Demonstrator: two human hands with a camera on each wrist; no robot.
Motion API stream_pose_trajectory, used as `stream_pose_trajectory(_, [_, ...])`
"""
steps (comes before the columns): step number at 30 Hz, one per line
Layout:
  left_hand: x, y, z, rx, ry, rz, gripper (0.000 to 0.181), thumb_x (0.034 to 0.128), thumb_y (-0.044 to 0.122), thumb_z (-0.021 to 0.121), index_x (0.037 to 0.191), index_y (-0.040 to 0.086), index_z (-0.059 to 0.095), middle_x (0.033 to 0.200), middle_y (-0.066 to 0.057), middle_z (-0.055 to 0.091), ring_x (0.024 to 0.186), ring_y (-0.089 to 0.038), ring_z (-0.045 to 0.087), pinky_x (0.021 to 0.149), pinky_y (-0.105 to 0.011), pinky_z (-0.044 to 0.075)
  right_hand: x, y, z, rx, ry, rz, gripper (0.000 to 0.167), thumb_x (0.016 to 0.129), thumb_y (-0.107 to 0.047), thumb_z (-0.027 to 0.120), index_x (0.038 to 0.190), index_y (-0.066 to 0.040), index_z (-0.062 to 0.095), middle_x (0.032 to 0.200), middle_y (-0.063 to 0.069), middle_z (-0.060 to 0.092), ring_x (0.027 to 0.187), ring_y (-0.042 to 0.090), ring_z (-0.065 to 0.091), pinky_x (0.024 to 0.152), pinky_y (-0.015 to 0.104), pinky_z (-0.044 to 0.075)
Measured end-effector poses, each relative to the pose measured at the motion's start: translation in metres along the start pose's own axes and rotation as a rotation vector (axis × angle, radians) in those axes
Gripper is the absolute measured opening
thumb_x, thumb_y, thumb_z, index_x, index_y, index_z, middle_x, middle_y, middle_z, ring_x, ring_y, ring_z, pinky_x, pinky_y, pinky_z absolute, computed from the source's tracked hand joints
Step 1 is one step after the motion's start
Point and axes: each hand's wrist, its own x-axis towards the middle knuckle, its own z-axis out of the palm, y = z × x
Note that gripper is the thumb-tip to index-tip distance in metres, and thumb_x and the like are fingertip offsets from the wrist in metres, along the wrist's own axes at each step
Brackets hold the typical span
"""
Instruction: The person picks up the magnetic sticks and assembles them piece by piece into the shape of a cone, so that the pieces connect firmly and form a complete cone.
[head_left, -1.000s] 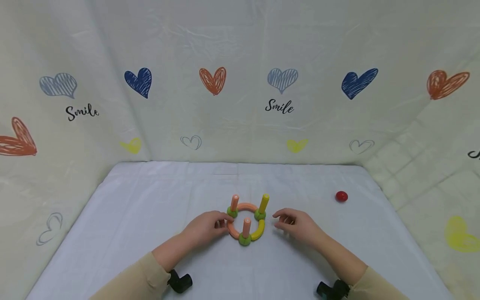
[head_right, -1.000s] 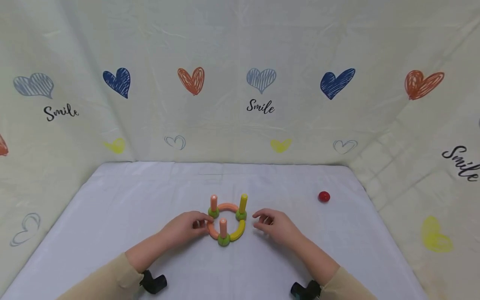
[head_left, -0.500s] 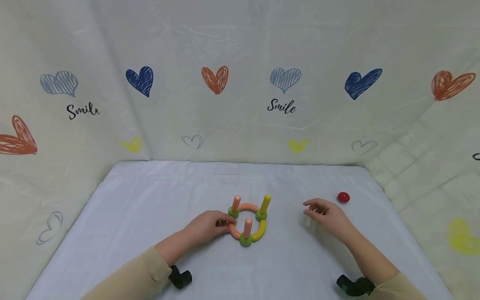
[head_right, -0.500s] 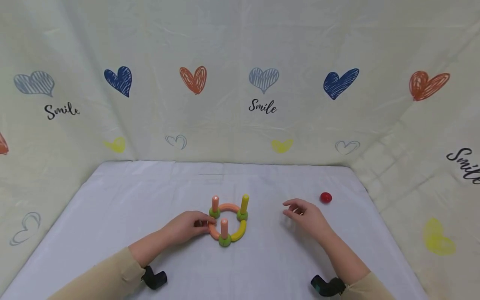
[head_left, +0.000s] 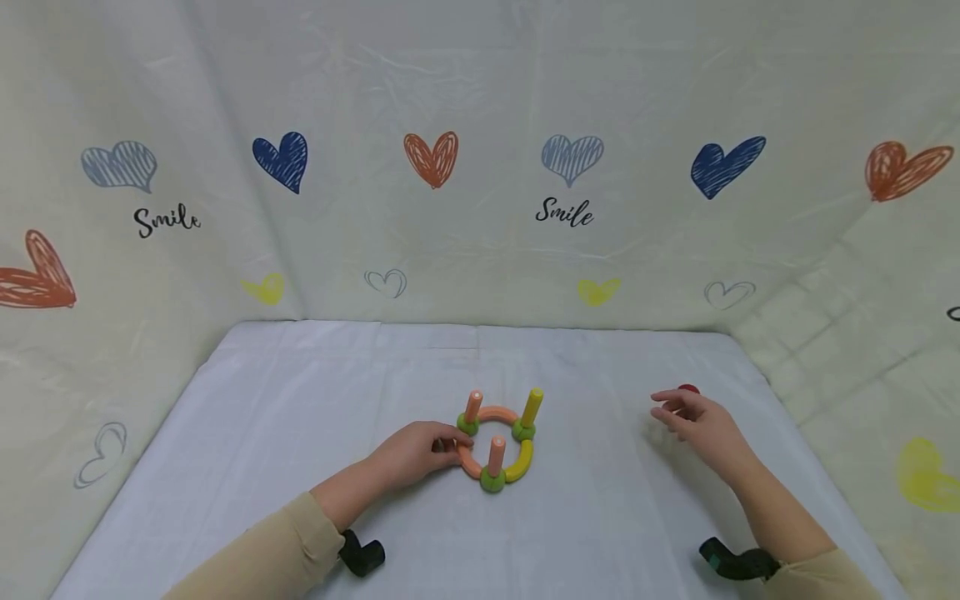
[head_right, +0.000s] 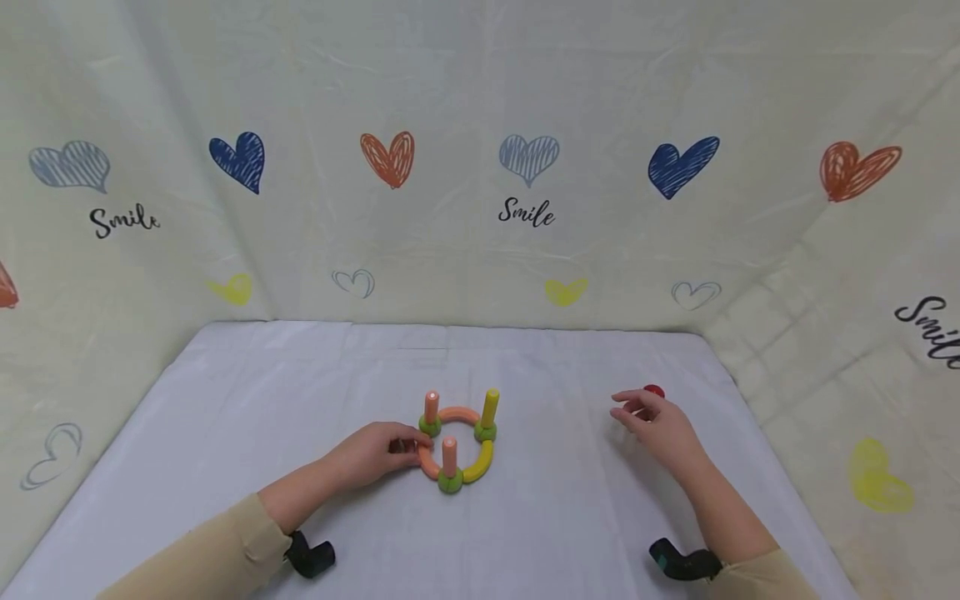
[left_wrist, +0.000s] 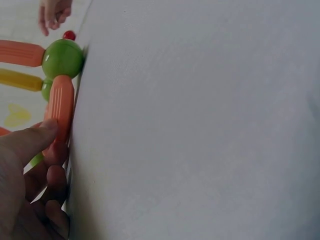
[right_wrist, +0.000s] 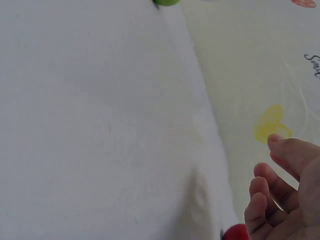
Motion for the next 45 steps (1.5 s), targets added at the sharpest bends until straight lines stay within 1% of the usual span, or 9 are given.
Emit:
stream_pose_trajectory(5, [0.001, -0.001, 0.000, 0.001, 0.002, -0.004, 0.024, 0.0929, 0.027, 0.071, 0.117, 0.030, 0.073, 0.085, 0.019, 0.060, 0.076, -0.005, 0.054, 0.070, -0.025, 0.045, 0.003, 0.015, -0.018, -0.019, 0.048, 0.053, 0.053, 0.097, -0.044, 0.062, 0.133, -0.005, 0.058, 0.108, 0.014, 0.063, 0.085, 0.018, 0.060, 0.068, 0.031, 0.052])
stream_pose_trajectory(10, [0.001, -0.001, 0.001, 0.006, 0.004, -0.005, 0.024, 0.0927, 0.026, 0.071, 0.116, 0.029, 0.073, 0.085, 0.018, 0.060, 0.076, -0.005, 0.053, 0.069, -0.025, 0.045, 0.009, 0.027, -0.035, -0.057, 0.067, 0.117, 0.060, 0.097, -0.051, 0.057, 0.137, -0.005, 0.054, 0.116, 0.016, 0.059, 0.086, 0.023, 0.059, 0.065, 0.032, 0.049])
stream_pose_trajectory(14, [0.001, -0.001, 0.001, 0.003, 0.004, -0.013, 0.023, 0.0925, 0.026, 0.072, 0.116, 0.029, 0.073, 0.085, 0.018, 0.060, 0.076, -0.005, 0.053, 0.069, -0.025, 0.045, 0.017, 0.038, -0.041, -0.072, 0.079, 0.120, 0.064, 0.097, -0.051, 0.057, 0.140, -0.004, 0.051, 0.124, 0.017, 0.056, 0.089, 0.024, 0.060, 0.065, 0.030, 0.049])
stream_pose_trajectory(18, [0.001, 0.000, 0.001, 0.001, -0.001, -0.016, 0.024, 0.0928, 0.027, 0.071, 0.116, 0.029, 0.073, 0.085, 0.018, 0.060, 0.076, -0.005, 0.053, 0.069, -0.025, 0.045, 0.024, 0.046, -0.043, -0.086, 0.069, 0.157, 0.070, 0.098, -0.054, 0.052, 0.144, -0.002, 0.046, 0.132, 0.022, 0.050, 0.095, 0.029, 0.059, 0.067, 0.029, 0.050])
stream_pose_trajectory(24, [0.001, 0.002, 0.000, -0.001, -0.010, -0.032, 0.024, 0.0931, 0.028, 0.071, 0.117, 0.030, 0.072, 0.085, 0.018, 0.060, 0.076, -0.005, 0.054, 0.070, -0.025, 0.045, 0.035, 0.049, -0.044, -0.106, 0.002, 0.244, 0.078, 0.098, -0.060, 0.044, 0.149, -0.001, 0.039, 0.139, 0.029, 0.042, 0.107, 0.037, 0.055, 0.073, 0.035, 0.049])
stream_pose_trajectory(29, [0.000, 0.003, 0.001, -0.006, -0.005, -0.033, 0.023, 0.0932, 0.027, 0.071, 0.116, 0.030, 0.073, 0.085, 0.017, 0.060, 0.076, -0.006, 0.053, 0.070, -0.026, 0.045, 0.044, 0.051, -0.041, -0.171, -0.041, 0.234, 0.079, 0.098, -0.060, 0.045, 0.148, 0.000, 0.038, 0.139, 0.032, 0.041, 0.118, 0.046, 0.044, 0.085, 0.052, 0.045])
stream_pose_trajectory(32, [0.000, 0.002, 0.001, -0.004, -0.001, -0.033, 0.023, 0.0932, 0.027, 0.071, 0.116, 0.030, 0.073, 0.085, 0.017, 0.060, 0.076, -0.005, 0.053, 0.070, -0.025, 0.045, 0.047, 0.050, -0.038, -0.202, -0.055, 0.219, 0.077, 0.098, -0.058, 0.048, 0.146, 0.002, 0.040, 0.135, 0.032, 0.043, 0.119, 0.048, 0.040, 0.089, 0.059, 0.040])
stream_pose_trajectory(39, [0.000, 0.001, 0.001, 0.000, 0.003, -0.021, 0.023, 0.0931, 0.027, 0.071, 0.116, 0.029, 0.073, 0.085, 0.017, 0.060, 0.076, -0.006, 0.053, 0.069, -0.026, 0.045, 0.045, 0.046, -0.036, -0.265, -0.046, 0.206, 0.074, 0.097, -0.055, 0.055, 0.142, 0.003, 0.046, 0.129, 0.033, 0.047, 0.110, 0.046, 0.046, 0.082, 0.053, 0.043])
stream_pose_trajectory(45, [0.000, 0.000, 0.001, -0.003, 0.000, -0.020, 0.024, 0.0929, 0.027, 0.071, 0.116, 0.029, 0.073, 0.085, 0.017, 0.060, 0.076, -0.006, 0.053, 0.069, -0.026, 0.045, 0.039, 0.046, -0.036, -0.261, -0.051, 0.179, 0.071, 0.095, -0.050, 0.061, 0.142, 0.002, 0.046, 0.126, 0.031, 0.049, 0.107, 0.044, 0.046, 0.076, 0.044, 0.045])
